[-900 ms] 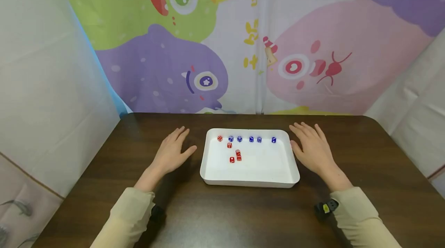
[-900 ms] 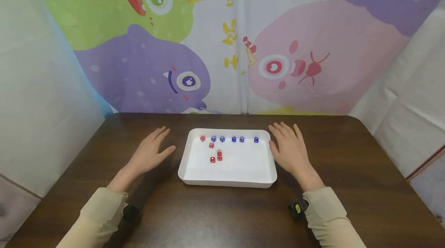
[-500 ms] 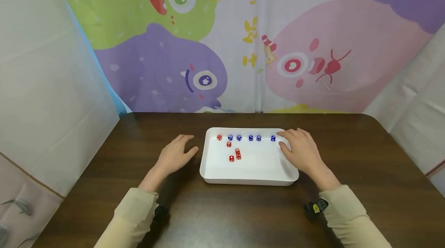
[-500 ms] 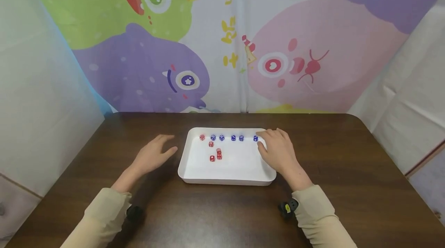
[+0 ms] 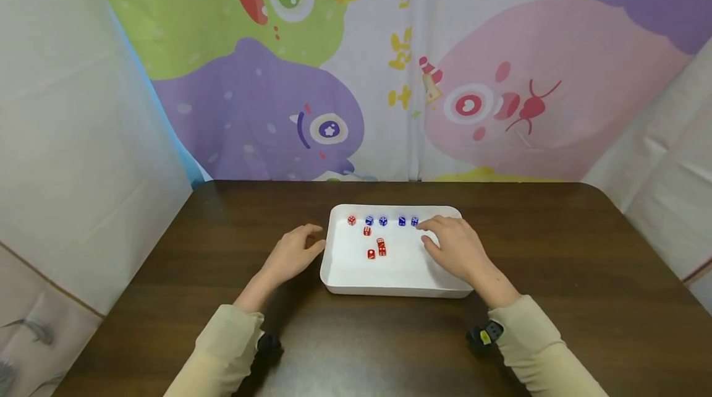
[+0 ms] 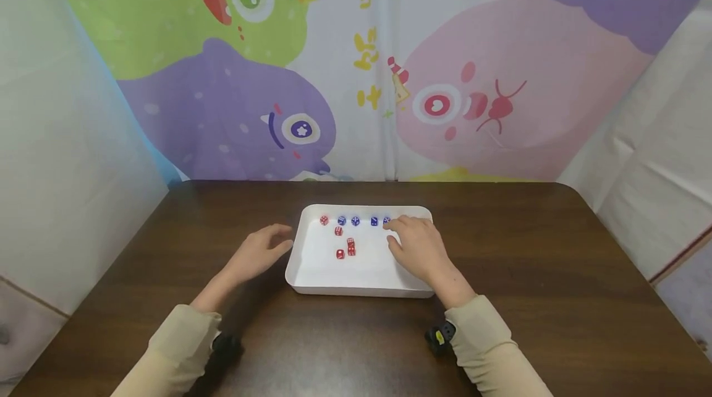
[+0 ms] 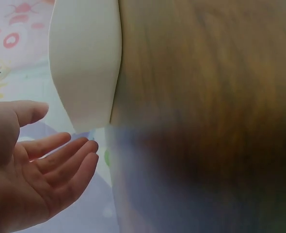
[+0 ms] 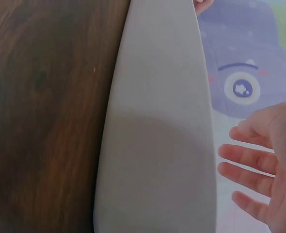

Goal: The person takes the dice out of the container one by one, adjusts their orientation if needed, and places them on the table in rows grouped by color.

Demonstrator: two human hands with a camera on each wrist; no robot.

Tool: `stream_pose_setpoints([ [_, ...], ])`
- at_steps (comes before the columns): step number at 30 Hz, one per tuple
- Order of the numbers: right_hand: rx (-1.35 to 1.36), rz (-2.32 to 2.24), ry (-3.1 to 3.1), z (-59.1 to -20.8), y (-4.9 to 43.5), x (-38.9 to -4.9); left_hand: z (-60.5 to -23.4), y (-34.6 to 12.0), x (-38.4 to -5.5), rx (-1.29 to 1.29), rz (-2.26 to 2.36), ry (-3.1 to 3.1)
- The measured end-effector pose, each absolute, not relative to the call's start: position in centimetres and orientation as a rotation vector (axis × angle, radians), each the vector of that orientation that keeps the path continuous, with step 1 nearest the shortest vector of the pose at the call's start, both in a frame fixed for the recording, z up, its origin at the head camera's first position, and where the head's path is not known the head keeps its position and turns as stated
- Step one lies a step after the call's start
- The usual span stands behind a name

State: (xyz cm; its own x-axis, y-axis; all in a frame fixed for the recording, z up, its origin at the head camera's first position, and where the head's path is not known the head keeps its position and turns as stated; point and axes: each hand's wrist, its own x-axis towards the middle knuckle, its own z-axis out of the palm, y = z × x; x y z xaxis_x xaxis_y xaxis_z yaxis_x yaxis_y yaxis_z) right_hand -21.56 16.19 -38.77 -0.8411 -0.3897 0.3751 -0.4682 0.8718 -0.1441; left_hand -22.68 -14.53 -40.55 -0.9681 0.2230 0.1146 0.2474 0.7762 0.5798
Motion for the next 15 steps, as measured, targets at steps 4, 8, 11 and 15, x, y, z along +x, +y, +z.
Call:
stream_pose_setpoints([
  [4, 0.679, 0.322, -2.689, -38.9, 15.2, -21.5, -41.1, -14.4, -22.8, -0.351, -1.05, -2.924],
  [8, 0.705, 0.322, -2.7, -39.1, 14.2, -21.4, -41.3, -14.1, -22.7, -0.352, -1.153, -2.913],
  [11, 0.717, 0.329, -2.709, -39.3, 13.4, -21.3, -41.3, -13.8, -22.6, -0.375, -1.197, -2.903],
  [15, 0.752, 0.342, -2.712, -39.6, 12.3, -21.4, -41.4, -13.6, -22.6, -0.347, -1.287, -2.887],
])
